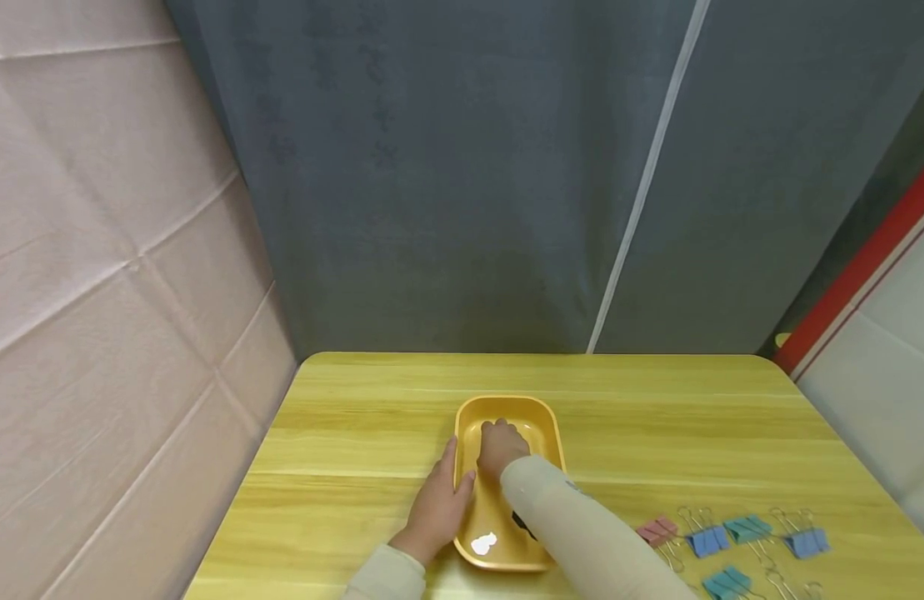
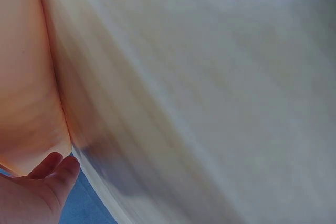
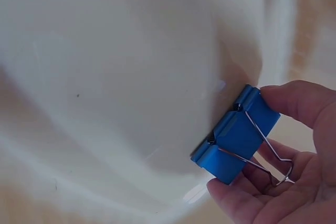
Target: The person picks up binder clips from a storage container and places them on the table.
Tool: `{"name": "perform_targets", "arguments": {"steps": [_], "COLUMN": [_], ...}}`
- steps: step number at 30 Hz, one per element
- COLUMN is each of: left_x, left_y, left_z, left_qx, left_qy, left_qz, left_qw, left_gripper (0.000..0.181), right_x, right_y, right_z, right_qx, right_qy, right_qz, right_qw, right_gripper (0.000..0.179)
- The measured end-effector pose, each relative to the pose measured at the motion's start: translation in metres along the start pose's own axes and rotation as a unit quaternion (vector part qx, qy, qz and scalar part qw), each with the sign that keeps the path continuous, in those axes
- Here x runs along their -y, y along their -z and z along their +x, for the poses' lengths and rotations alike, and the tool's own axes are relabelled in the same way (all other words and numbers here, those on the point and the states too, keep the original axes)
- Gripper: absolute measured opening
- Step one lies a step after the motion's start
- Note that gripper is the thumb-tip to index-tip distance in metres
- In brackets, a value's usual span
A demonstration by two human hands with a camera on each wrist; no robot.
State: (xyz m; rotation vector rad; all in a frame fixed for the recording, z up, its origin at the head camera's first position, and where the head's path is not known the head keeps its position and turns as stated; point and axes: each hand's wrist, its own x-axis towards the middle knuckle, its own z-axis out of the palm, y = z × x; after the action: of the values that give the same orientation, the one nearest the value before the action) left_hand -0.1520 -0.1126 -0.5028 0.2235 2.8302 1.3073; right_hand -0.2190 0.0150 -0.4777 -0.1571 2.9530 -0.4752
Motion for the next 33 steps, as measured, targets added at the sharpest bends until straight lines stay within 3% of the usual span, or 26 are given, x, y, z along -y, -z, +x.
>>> {"name": "perform_targets", "arguments": {"steps": [14, 33], "left_x": [0.0, 0.0], "left_y": [0.0, 0.002], "left_z": [-0.002, 0.001], "left_qx": [0.004, 0.008], "left_qy": [-0.004, 0.003], "left_qz": [0.009, 0.01], "left_qw": [0.9999, 0.9999], "left_gripper": [0.063, 0.064], "right_x": [-0.001, -0.003], "right_y": [0.006, 0.025], "right_z": [-0.007, -0.01], "right_qx": [0.003, -0.011], "right_qy": [0.005, 0.056], "right_qz": [0.022, 0.019], "right_qw": [0.9997, 0.9982], "right_gripper": [0.036, 0.044]}}
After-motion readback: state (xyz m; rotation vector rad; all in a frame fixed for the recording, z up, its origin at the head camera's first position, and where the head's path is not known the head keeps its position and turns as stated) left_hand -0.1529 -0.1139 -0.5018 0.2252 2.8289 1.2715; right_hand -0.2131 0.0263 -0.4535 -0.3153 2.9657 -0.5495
